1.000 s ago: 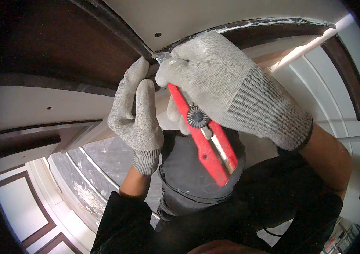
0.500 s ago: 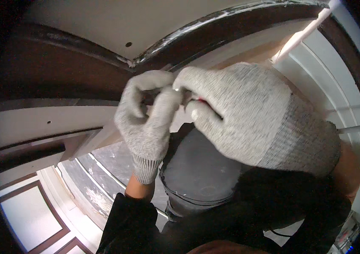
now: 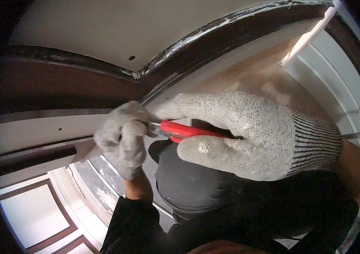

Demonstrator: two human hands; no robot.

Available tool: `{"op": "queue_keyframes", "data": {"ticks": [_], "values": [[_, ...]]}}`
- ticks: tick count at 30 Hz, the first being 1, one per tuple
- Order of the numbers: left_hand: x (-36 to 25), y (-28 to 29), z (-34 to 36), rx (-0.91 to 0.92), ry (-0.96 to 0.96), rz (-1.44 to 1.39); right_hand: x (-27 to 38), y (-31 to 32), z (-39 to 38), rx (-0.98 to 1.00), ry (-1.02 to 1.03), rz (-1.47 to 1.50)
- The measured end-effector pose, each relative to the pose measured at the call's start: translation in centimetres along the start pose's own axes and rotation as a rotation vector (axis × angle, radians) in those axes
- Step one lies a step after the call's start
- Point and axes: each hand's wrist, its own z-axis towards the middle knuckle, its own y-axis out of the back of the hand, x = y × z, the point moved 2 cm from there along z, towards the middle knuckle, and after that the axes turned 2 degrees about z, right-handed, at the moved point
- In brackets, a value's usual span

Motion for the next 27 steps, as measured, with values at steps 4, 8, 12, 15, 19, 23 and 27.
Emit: {"op": "queue_keyframes", "data": {"ticks": [4, 8, 12, 15, 19, 23, 27], "values": [[-0.1, 1.4, 1.4, -0.161, 0.094, -0.005, -0.7, -0.9, 1.0, -0.099, 0.268, 0.212], [-0.5, 2.7, 2.2, -0.148, -0.067, 0.272, -1.6, -3.1, 2.2, -0.251, 0.434, 0.363], [-1.2, 4.6, 2.7, -0.283, 0.225, 0.103, -2.1, -3.5, 1.0, -0.334, 0.330, 0.410], [-2.9, 4.7, 2.7, -0.344, 0.104, 0.099, -2.4, -3.9, 0.9, -0.449, 0.298, 0.335], [-3.9, 2.4, 1.3, -0.311, 0.169, 0.052, -2.9, -5.6, 2.3, -0.631, 0.422, 0.118], [-3.4, 0.6, 0.0, -0.142, 0.266, 0.061, -3.8, -6.8, 4.0, -0.692, 0.469, 0.131], [-2.8, -0.2, -0.2, -0.162, 0.330, -0.140, -4.0, -7.3, 4.8, -0.714, 0.448, 0.204]]}}
